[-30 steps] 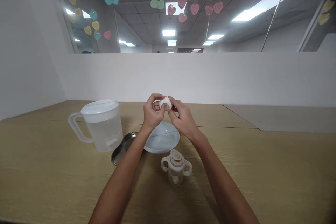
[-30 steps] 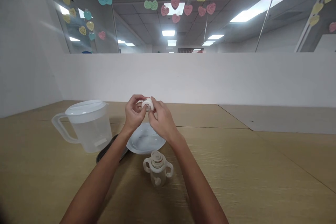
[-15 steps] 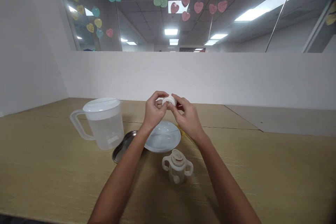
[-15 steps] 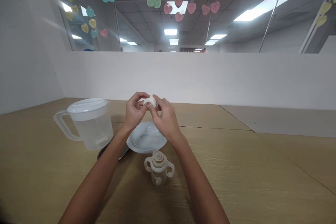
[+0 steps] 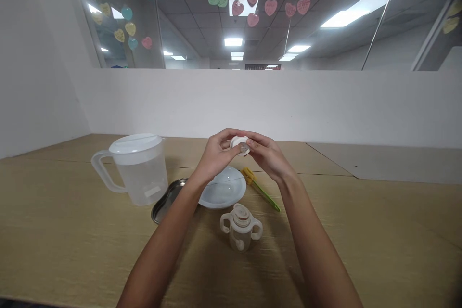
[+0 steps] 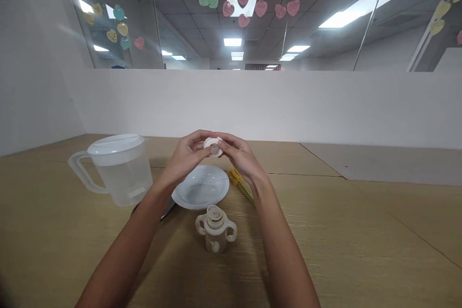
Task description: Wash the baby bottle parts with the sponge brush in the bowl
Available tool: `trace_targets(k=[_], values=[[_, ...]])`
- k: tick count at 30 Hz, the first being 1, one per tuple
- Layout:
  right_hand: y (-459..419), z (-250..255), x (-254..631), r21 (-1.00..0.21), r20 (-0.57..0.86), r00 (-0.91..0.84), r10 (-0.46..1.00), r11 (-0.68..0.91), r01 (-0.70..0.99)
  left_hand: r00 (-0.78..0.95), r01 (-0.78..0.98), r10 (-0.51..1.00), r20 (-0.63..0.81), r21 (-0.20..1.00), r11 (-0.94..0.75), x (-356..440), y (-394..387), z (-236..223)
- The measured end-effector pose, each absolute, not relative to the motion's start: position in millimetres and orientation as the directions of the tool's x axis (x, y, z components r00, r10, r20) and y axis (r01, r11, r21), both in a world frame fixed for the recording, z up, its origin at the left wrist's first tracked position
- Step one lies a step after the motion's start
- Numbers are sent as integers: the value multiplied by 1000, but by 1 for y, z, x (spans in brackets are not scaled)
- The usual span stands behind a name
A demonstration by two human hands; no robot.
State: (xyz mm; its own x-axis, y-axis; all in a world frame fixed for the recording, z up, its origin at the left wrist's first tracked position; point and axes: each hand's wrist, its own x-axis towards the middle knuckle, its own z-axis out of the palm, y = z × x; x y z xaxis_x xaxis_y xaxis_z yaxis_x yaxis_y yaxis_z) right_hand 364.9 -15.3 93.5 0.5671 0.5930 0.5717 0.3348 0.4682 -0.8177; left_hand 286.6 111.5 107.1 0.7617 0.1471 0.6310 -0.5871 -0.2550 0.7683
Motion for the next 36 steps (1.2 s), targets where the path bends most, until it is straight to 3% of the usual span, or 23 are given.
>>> trace_targets(k=[7, 12, 18, 23, 28, 36], values=[[-27, 88, 377, -834, 551, 484, 680, 444, 327, 859, -502, 10, 513, 845, -182, 275, 109, 113], [-37, 83, 389, -848, 530, 515, 674, 416, 329, 855, -519, -135, 501, 826, -220, 267, 109, 116], [-31, 88, 380, -848, 517, 525, 676, 322, 421, 840, -506, 37, 542, 805, -311, 278, 117, 110], [-25, 91, 369, -824, 534, 476, 698, 306, 477, 854, -501, -26, 519, 808, -309, 279, 131, 110], [-7, 85, 367, -717, 644, 487, 591, 242, 654, 800, -546, 27, 600, 746, -381, 280, 136, 110], [14, 73, 367, -557, 780, 482, 399, 91, 826, 772, -537, 144, 619, 757, -373, 286, 133, 106]])
